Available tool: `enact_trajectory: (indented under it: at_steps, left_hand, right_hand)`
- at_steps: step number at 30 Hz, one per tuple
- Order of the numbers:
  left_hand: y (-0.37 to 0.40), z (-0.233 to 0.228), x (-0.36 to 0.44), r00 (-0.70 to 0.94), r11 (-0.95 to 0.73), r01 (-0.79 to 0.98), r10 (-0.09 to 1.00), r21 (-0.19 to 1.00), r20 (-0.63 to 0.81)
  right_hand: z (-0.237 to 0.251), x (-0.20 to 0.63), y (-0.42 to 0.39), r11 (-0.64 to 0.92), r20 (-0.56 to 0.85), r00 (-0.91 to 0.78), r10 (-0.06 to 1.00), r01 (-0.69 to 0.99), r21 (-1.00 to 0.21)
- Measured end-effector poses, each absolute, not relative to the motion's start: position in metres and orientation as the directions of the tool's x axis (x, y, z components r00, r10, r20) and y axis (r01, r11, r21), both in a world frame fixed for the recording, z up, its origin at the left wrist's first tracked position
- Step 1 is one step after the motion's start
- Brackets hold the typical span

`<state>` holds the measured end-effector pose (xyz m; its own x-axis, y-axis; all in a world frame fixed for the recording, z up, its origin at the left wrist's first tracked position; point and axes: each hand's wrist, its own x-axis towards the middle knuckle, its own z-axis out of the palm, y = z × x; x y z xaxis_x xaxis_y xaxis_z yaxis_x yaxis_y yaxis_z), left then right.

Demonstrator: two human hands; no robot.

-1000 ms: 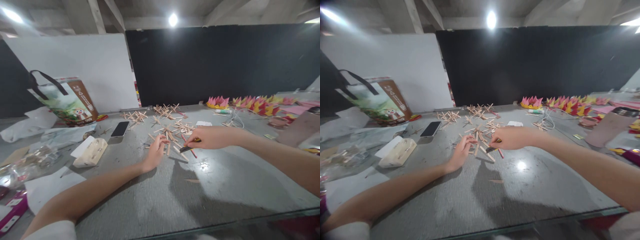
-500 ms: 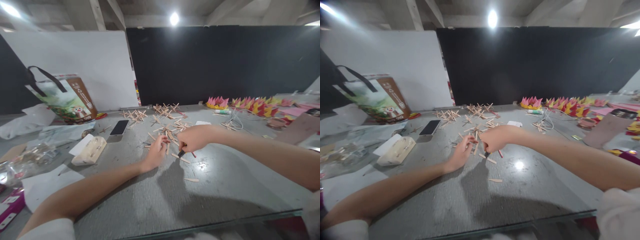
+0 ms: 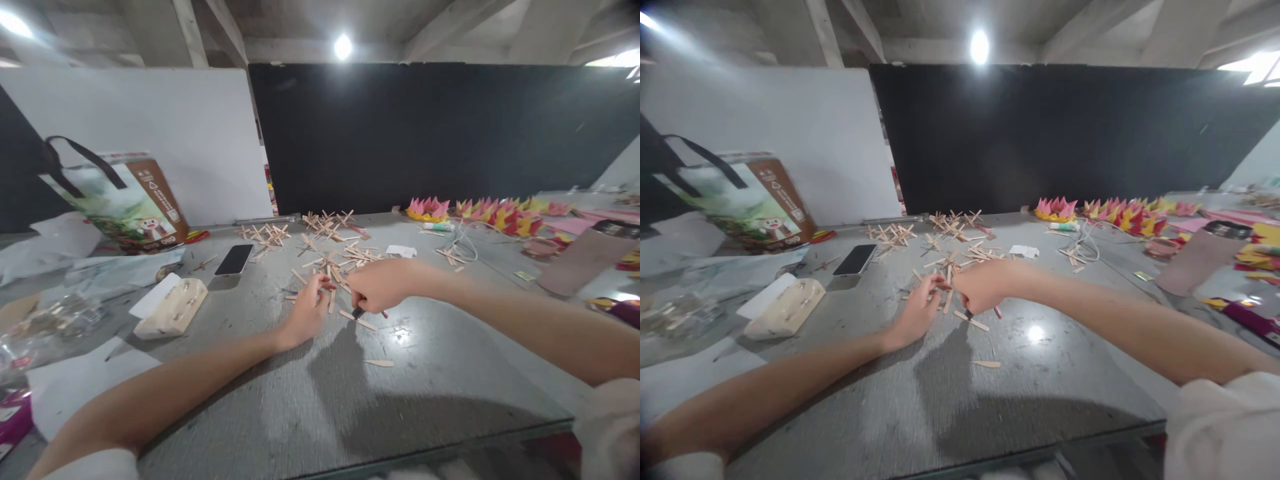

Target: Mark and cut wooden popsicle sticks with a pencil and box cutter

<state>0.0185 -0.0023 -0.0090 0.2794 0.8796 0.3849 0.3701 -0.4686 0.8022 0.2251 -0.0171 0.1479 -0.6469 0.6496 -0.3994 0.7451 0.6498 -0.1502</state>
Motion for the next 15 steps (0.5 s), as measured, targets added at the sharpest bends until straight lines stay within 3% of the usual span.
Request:
enact_trajectory:
  at_steps: [2, 15]
  left_hand:
    - [-0.0018, -0.0095, 0.0186, 0.282, -0.461, 0.371, 0.883, 0.806, 0.375]
    - [-0.0008, -0.0119, 0.0184, 0.292, -0.493, 0.353, 0.866, 0.795, 0.407]
  right_hand:
    - [0.1509, 0.2263, -0.0175, 0.649, -0.457, -0.631, 0.627, 0.747, -0.142]
    - [0.1486, 0.2260, -0.0181, 0.637, -0.445, -0.618, 0.649, 0.760, -0.127]
